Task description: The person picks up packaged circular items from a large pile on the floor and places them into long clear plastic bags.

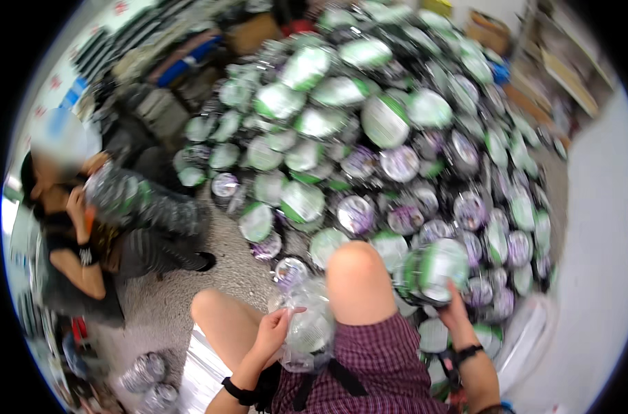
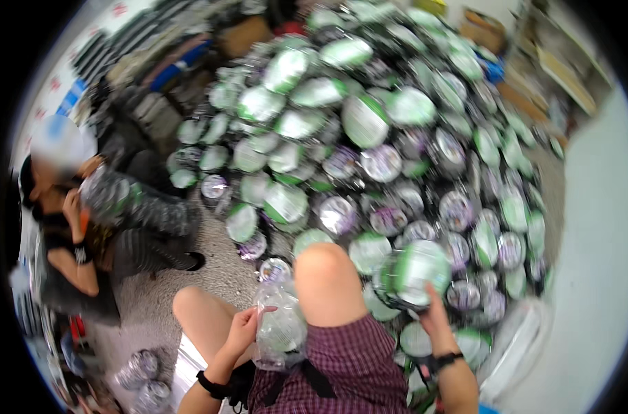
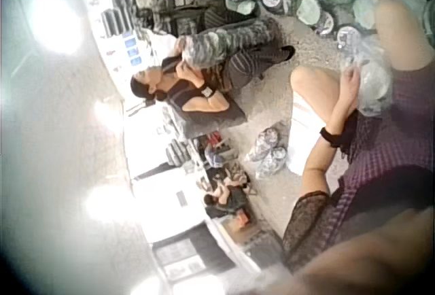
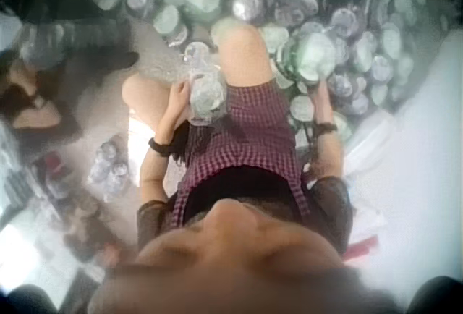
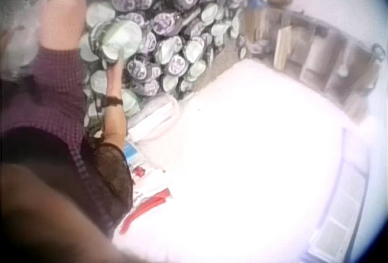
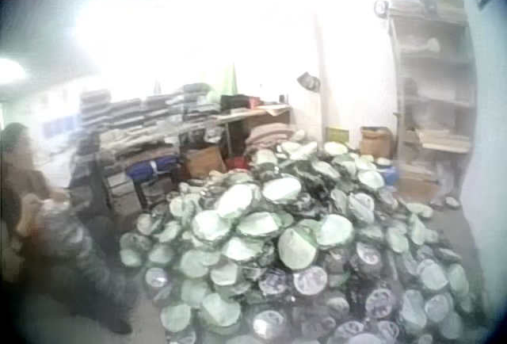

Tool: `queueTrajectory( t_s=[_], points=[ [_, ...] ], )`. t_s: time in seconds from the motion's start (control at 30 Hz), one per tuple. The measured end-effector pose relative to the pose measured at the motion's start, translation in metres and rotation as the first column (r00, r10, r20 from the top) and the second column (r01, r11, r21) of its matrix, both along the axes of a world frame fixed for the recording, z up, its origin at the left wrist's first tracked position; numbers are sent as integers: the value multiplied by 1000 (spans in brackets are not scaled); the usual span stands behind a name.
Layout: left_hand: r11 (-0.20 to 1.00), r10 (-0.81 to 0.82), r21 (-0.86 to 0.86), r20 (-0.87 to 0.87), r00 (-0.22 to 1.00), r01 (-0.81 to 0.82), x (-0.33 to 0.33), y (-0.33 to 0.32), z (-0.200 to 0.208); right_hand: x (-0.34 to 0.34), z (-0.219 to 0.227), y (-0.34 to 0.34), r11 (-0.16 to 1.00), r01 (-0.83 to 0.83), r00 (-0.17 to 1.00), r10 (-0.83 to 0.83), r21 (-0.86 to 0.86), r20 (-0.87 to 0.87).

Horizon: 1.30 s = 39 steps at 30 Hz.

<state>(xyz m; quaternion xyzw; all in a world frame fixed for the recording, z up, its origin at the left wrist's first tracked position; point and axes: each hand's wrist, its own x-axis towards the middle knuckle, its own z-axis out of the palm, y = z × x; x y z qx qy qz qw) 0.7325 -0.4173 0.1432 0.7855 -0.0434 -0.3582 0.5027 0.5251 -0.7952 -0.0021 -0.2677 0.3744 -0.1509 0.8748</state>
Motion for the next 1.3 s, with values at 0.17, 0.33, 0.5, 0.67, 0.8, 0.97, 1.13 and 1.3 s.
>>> queueTrajectory(
  t_s=[0.17, 0.33, 0.5, 0.67, 0.8, 0.97, 1.13, 1.3],
  points=[
    [892, 283, -325, -139, 949, -314, 14, 23, 50, 20, 145, 0, 716, -183, 976, 48, -674, -214],
    [972, 205, -14, 535, 820, -234, 46, 91, 18, 105, 163, 138, 683, -690, 633, 730, -240, 257],
    [995, 46, -92, 168, 985, -31, -5, 52, 95, 121, 184, 195, -343, -70, 492, 805, -937, -331],
    [851, -514, 199, 506, 693, 486, -41, 35, 131, 99, 141, 199, 596, -776, 608, 794, -207, 8],
    [944, -272, -79, 371, 888, 322, -69, 26, 98, 85, 96, 241, 851, -431, 895, 445, 300, 21],
    [593, 354, -565, -457, 816, -574, -19, 42, 105, 69, 127, 201, 332, -538, 740, 626, -775, -245],
    [584, 409, -591, -379, 830, -557, -34, 50, 155, 45, 260, 143, -821, -351, 348, 331, -450, -877],
    [412, 450, -863, -86, 889, -292, -52, 46, 234, 28, 326, 166, -414, 352, 801, 597, -839, 41]
  ],
)
